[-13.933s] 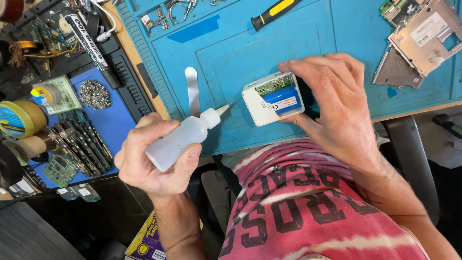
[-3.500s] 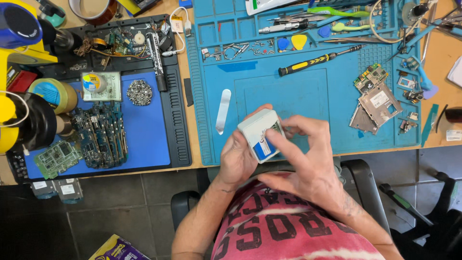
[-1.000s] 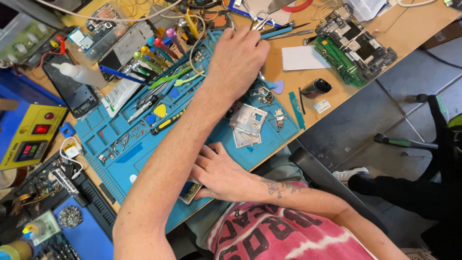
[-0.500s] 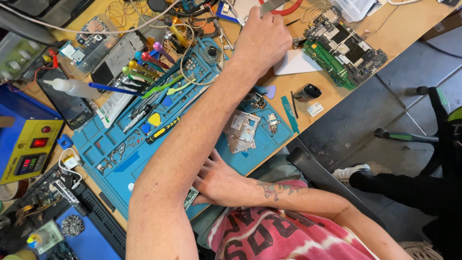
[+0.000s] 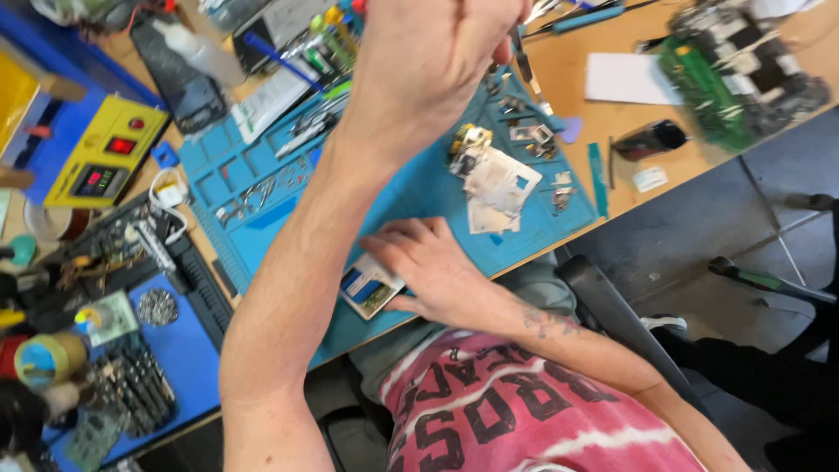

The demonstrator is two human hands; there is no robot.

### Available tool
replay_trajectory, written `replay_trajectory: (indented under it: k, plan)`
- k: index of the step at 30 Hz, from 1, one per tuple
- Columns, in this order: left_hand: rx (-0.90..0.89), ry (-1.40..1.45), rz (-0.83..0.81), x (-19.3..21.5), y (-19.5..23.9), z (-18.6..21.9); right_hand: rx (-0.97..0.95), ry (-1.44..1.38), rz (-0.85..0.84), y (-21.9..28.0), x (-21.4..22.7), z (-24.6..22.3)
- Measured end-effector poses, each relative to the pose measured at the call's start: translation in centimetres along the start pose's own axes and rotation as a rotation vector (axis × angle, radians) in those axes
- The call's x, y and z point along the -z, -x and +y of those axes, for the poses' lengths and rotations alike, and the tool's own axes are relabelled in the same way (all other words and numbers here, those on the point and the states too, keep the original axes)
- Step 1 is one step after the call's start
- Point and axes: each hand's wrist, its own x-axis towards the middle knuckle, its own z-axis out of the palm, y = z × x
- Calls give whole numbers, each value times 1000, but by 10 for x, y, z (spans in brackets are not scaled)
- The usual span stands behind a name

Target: The person applies a liquid from a small bottle onto a white electronic device, then uses a cotton swab to spread the liquid. They then use a metal tool to scrape the device's surface and a blue plastic tool to pry at its edges. Finally, they handle a small white cable and place it on the workbench.

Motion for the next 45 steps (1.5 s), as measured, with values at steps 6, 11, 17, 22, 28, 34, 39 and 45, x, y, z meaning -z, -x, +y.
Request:
replay_trajectory:
  k: [6,11,17,22,28,34,39,45]
  plan:
    - [653,458,439,76,169,95,-30,-89,-98,-1,1,-2]
    - [1031,445,1009,49,287,105,-32,104,-108,-7,-1,-8]
    - [1071,462,1207,40,309,97,-66,120,-126,-14,-1,-22]
    - [1149,413,1239,38,306,94,-67,137,-107,-15,-2,-23]
    - [1128,419,1357,37,308,100,-70,140,-99,-17,-2,-24]
    - [1102,389,1349,32,309,116,-76,120,-100,-21,-1,-26]
    - [1189,374,1228,46,316,126,-85,118,-97,-20,-2,-27]
    - [1081,-232,358,88,321,131,-77,149,-104,-18,-1,-25]
